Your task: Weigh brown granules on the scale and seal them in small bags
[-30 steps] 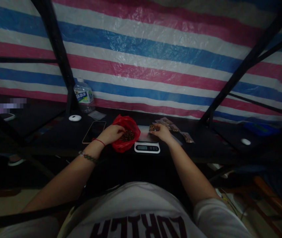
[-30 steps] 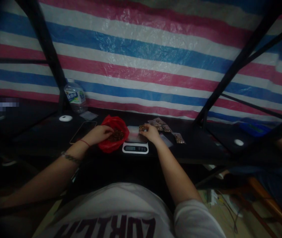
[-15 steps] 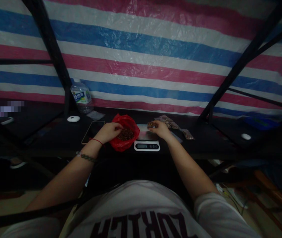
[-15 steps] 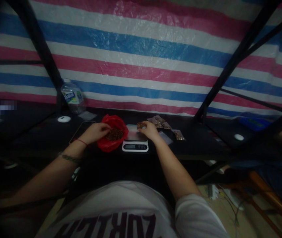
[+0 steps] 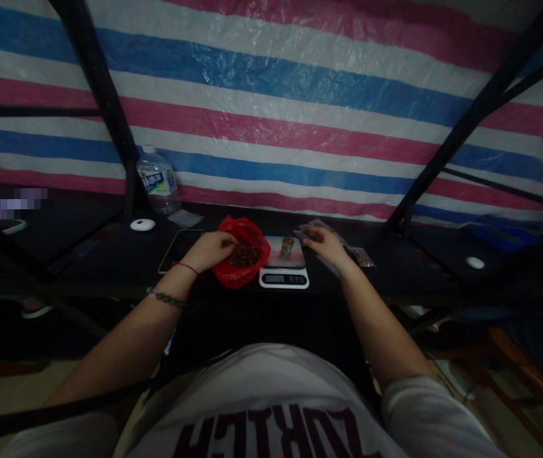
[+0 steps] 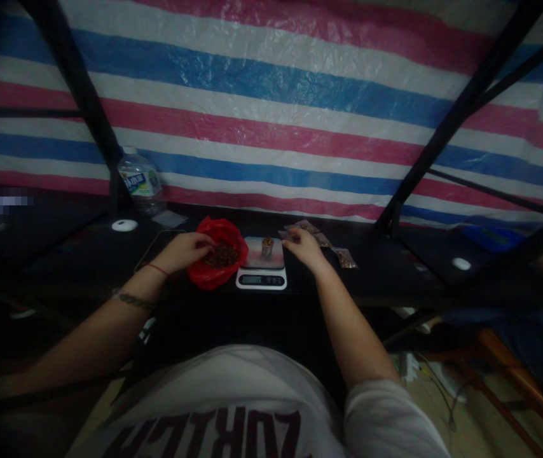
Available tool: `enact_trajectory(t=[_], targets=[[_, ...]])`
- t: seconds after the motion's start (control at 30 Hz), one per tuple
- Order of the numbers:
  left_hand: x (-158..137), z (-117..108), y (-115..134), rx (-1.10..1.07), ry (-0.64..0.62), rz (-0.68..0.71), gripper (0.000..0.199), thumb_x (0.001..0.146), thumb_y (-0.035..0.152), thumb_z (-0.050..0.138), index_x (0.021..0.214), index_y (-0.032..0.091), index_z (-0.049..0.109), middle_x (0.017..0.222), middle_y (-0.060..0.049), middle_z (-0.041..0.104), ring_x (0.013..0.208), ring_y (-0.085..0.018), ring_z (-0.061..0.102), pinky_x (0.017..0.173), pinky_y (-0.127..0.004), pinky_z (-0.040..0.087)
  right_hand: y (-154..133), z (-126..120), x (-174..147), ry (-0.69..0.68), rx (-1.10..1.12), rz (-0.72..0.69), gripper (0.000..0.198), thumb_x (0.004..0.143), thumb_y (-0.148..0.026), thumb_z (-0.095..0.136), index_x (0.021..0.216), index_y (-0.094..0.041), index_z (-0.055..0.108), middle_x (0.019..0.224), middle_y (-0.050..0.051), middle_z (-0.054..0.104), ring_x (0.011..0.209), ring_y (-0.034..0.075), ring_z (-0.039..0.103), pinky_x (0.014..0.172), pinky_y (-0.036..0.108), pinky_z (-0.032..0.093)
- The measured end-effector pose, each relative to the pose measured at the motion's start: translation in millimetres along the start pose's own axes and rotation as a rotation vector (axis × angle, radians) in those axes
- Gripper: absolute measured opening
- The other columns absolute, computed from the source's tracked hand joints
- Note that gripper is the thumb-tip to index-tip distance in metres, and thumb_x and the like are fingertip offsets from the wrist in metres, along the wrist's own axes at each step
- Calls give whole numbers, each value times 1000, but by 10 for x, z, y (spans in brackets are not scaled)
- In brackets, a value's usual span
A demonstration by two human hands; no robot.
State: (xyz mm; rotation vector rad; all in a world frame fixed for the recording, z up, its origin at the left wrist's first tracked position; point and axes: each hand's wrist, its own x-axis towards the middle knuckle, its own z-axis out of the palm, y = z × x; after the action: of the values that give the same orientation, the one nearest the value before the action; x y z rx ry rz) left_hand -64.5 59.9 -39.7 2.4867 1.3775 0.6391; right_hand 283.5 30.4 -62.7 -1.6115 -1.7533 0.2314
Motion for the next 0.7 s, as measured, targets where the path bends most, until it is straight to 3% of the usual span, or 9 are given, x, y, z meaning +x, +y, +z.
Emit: enact_trajectory(t=[0.13,0.27,0.5,0.6,0.7], targets=[[-3,5,35,16,-8,20,31,78,29,49,97,20,72,97,-5,73,88,-20,67,84,-26,48,156,-297,-116,-132,-294,120,31,77,-38,63,98,-17,71,99,11,71,92,26,66,81,34,49],[-6,16,62,30,-24,21,30,78,28,50,96,21,72,98,-4,73,90,-20,66,83,-26,49,212,-250,-235,-349,-547,278,27,73,-35,67,88,-14,74,92,16,72,86,29,67,78,35,49],[-4,68,84,31,-24,65,31,80,31,48,97,20,72,100,-5,72,91,-20,66,84,-27,48,86,-71,-253,-300,-669,310,24,79,-14,54,92,-9,74,97,24,70,92,31,67,79,38,49],[-6,73,84,39,-22,81,31,80,30,47,96,19,72,101,-5,72,92,-20,65,85,-27,48,58,-97,-250,-303,-673,315,24,79,-18,55,92,-8,74,98,25,69,93,32,67,80,39,49],[-14,56,84,41,-23,79,31,80,30,48,97,19,72,101,-6,72,92,-21,65,84,-27,48,70,-150,-236,-307,-634,298,31,82,-32,56,90,-8,73,96,25,69,91,32,66,81,39,48]])
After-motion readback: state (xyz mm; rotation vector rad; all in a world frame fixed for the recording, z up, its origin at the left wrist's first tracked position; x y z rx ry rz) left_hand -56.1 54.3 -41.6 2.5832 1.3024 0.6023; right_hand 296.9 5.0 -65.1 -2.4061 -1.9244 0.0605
